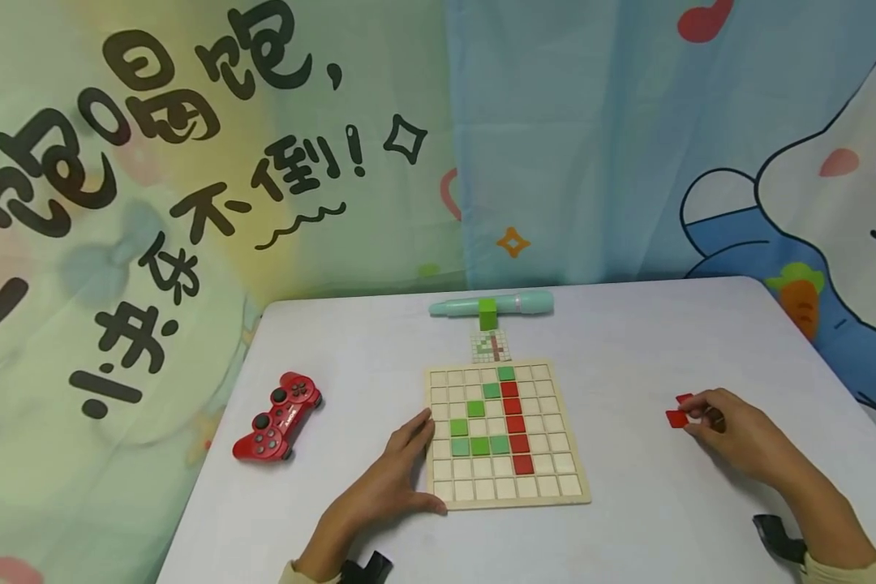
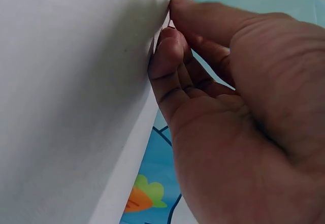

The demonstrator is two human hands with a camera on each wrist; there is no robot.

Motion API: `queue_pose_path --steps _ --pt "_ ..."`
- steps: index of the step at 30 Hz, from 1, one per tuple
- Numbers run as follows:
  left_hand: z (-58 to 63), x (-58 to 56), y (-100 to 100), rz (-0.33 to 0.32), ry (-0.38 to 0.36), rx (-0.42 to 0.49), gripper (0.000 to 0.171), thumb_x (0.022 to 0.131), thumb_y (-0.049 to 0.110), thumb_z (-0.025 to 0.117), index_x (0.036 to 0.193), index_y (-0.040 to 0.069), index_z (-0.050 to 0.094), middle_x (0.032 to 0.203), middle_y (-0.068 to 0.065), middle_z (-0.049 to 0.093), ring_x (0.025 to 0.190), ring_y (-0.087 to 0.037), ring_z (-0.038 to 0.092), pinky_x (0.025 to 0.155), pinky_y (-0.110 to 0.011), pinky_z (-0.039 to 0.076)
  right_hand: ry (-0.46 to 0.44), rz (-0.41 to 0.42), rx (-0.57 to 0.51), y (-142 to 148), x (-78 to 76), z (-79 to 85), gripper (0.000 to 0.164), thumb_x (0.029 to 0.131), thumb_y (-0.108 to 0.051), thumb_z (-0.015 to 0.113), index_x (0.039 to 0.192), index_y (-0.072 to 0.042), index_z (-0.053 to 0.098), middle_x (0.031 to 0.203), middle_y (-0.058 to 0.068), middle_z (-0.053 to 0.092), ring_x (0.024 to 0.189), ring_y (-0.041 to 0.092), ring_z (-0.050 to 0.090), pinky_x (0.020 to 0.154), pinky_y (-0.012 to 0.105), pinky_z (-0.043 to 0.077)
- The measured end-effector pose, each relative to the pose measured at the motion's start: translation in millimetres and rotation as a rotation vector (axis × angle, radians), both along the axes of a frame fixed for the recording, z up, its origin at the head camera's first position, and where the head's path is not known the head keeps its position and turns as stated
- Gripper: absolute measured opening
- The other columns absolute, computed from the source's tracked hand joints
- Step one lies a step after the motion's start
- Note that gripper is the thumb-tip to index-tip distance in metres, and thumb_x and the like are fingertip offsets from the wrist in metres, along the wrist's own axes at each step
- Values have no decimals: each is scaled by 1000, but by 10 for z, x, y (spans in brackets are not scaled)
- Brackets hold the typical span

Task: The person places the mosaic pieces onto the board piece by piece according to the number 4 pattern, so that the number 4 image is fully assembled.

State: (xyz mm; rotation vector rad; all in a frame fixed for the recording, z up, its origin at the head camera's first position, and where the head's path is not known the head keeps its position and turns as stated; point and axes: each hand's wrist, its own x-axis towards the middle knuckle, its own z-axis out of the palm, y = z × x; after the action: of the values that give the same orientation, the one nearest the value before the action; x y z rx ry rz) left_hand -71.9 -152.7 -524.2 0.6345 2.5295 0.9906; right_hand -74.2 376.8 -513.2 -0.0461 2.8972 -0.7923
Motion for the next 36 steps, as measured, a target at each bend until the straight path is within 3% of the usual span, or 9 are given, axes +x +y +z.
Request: queue_pose_path --steps 5,9,14,18,23,28,36 --pt "16 -20 3 -6 -5 -1 126 72 38 99 169 4 26 182 -5 13 167 -34 18 129 -54 34 15 21 -3 -104 26 85 36 93 -11 80 124 3 65 104 10 66 93 20 59 68 12 49" --pt "28 -47 -19 10 -2 14 126 72 36 99 169 4 25 182 -6 12 167 -34 16 129 -55 33 59 92 -9 -357 -34 267 32 93 -12 81 119 0 66 100 4 66 88 10 58 70 17 52" --pt "16 -60 -61 25 23 14 127 72 34 100 169 3 25 181 -8 12 167 -36 16 129 -56 33 89 244 -36 -828 -133 510 25 93 -11 81 113 -8 66 101 -2 67 89 6 58 72 21 55" --pt "8 -61 -67 21 28 24 126 72 34 100 168 2 25 181 -10 13 167 -38 17 128 -58 33 47 382 -75 -1196 -142 596 22 95 -10 79 110 -15 63 101 -7 65 89 3 58 72 22 54" --pt "5 -59 -54 18 18 34 125 73 33 100 169 2 25 181 -8 12 167 -37 16 128 -57 33 -28 534 -145 -1586 -118 556 21 96 -8 77 105 -16 60 94 -9 59 83 2 54 68 19 50" --pt "9 -47 -44 14 16 39 125 73 32 100 168 2 25 181 -8 12 167 -37 16 128 -57 33 -64 631 -154 -1866 -89 451 18 96 -9 78 98 -16 61 88 -8 54 76 0 49 65 17 46" --pt "-1 -11 -16 -11 -8 40 124 73 33 99 169 3 25 181 -8 13 166 -36 17 128 -57 34 -82 646 -93 -2000 80 345 20 94 -9 79 98 -19 62 91 -10 52 82 -1 47 70 16 45"
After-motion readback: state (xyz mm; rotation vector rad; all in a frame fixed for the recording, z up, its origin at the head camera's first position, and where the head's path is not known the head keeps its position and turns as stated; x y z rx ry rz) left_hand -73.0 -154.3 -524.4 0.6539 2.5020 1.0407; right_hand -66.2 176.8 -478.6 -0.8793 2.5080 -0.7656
